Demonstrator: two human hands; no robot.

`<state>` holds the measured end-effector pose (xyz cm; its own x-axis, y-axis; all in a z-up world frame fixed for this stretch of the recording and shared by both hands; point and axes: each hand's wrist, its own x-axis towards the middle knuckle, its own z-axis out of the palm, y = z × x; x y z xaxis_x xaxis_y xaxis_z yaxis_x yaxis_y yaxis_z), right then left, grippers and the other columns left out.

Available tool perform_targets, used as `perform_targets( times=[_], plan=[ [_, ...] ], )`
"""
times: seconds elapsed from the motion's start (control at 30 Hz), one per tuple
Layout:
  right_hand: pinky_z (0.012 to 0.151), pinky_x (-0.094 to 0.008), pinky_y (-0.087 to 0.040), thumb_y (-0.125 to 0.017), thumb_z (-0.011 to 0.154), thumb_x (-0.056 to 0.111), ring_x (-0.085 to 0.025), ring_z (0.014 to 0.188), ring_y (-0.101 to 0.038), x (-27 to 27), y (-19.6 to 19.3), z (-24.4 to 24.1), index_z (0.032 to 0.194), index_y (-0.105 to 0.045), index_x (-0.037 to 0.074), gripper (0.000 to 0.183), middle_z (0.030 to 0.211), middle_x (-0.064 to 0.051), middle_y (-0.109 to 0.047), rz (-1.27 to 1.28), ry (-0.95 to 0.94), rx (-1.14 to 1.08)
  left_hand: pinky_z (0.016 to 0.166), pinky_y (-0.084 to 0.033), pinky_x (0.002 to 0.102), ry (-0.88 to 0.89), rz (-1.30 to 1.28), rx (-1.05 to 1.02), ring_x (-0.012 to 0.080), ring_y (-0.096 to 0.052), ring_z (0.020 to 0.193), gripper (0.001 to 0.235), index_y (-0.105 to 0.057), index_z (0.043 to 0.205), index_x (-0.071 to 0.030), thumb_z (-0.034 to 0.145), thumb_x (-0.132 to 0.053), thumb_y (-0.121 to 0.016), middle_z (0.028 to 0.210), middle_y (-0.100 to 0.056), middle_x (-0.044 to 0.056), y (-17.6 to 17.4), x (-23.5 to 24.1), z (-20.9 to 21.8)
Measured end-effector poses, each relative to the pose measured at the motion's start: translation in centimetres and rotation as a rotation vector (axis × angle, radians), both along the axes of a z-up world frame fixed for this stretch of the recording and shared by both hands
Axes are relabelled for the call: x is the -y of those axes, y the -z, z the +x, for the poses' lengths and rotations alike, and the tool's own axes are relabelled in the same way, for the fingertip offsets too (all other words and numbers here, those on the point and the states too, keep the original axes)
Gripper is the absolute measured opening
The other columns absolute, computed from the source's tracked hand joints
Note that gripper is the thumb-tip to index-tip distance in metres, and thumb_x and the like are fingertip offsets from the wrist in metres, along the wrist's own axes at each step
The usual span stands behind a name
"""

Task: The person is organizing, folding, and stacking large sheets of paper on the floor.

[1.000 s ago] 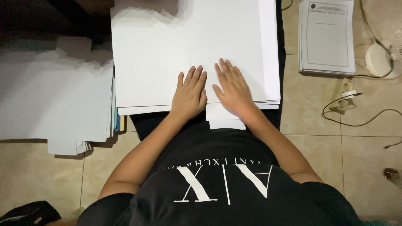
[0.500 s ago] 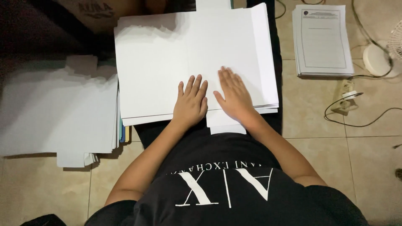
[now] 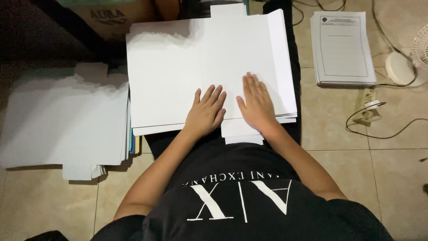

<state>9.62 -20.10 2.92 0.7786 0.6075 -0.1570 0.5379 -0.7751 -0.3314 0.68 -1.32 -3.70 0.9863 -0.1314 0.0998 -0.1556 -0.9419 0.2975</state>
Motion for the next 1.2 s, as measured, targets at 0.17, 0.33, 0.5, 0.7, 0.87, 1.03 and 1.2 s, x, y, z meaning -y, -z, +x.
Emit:
perform_targets(
  times=[0.17, 0.33, 0.5, 0.7, 0.87, 1.03, 1.2],
  plan=[
    [0.126, -0.048, -0.003, -0.033, 0.109, 0.034, -0.036, 0.157, -0.010, 1.2, 1.2, 0.7, 0.160, -0.021, -0.006, 0.066, 0.168, -0.028, -0.015, -0.080, 0.092, 0.036, 0.123, -0.010, 0.061, 0.070, -0.002, 0.008, 0.0304, -0.026, 0.155, 0.060, -0.045, 0.156, -0.024, 0.105, -0.055, -0.038, 0.164, -0.038, 0.010, -0.1, -0.3, -0.2],
    [0.126, -0.051, -0.006, -0.038, 0.108, 0.031, -0.041, 0.156, -0.012, -1.3, 1.8, -0.4, 0.159, -0.025, -0.007, 0.065, 0.165, -0.032, -0.017, -0.090, 0.034, 0.093, 0.121, -0.013, 0.064, 0.106, -0.007, 0.036, 0.0325, -0.032, 0.153, 0.067, -0.055, 0.148, -0.030, 0.094, -0.068, -0.052, 0.161, -0.044, 0.009, -0.1, -0.2, 0.0],
    [0.126, -0.046, -0.007, -0.035, 0.108, 0.033, -0.035, 0.157, -0.015, 0.1, 1.3, -0.2, 0.160, -0.026, -0.002, 0.063, 0.167, -0.025, -0.020, 0.028, 0.015, 0.046, 0.120, -0.019, 0.065, 0.063, -0.051, 0.034, 0.0306, -0.039, 0.149, 0.077, -0.058, 0.146, -0.027, 0.083, -0.072, -0.066, 0.158, -0.049, 0.008, 0.1, -0.2, 0.5],
    [0.125, -0.051, -0.005, -0.038, 0.108, 0.032, -0.041, 0.156, -0.011, 0.2, 1.7, 0.1, 0.159, -0.024, -0.006, 0.065, 0.165, -0.033, -0.016, -0.042, 0.115, 0.075, 0.120, -0.021, 0.065, 0.052, -0.042, -0.004, 0.0303, -0.040, 0.148, 0.076, -0.060, 0.144, -0.024, 0.085, -0.071, -0.066, 0.156, -0.051, 0.009, -1.3, 0.1, 0.3],
    [0.125, -0.052, -0.008, -0.036, 0.108, 0.031, -0.040, 0.156, -0.014, -1.5, 1.6, -0.4, 0.160, -0.025, -0.003, 0.063, 0.166, -0.030, -0.018, -0.036, -0.054, 0.068, 0.114, -0.034, 0.061, 0.046, 0.069, 0.076, 0.0322, -0.050, 0.141, 0.074, -0.061, 0.142, -0.016, 0.089, -0.069, -0.061, 0.149, -0.056, 0.014, -0.6, 1.2, 0.2],
    [0.125, -0.051, -0.006, -0.038, 0.108, 0.039, -0.036, 0.157, -0.013, 1.9, 3.2, 1.3, 0.161, -0.024, 0.000, 0.068, 0.168, -0.025, -0.018, 0.034, -0.043, -0.027, 0.105, -0.046, 0.055, 0.069, 0.119, 0.175, 0.0387, -0.058, 0.132, 0.062, -0.060, 0.139, -0.004, 0.101, -0.053, -0.055, 0.140, -0.061, 0.024, 0.5, 1.9, -0.3],
    [0.103, -0.052, -0.043, -0.060, 0.108, 0.027, -0.035, 0.120, -0.061, 8.9, 1.7, 1.4, 0.135, -0.065, 0.006, 0.035, 0.129, -0.014, -0.062, 0.298, 0.273, 0.359, 0.099, -0.056, 0.046, 0.117, 0.126, 0.213, 0.0326, -0.068, 0.119, 0.032, -0.061, 0.127, -0.002, 0.095, -0.007, -0.062, 0.127, -0.069, 0.022, -1.4, 1.7, -0.5]
  ],
)
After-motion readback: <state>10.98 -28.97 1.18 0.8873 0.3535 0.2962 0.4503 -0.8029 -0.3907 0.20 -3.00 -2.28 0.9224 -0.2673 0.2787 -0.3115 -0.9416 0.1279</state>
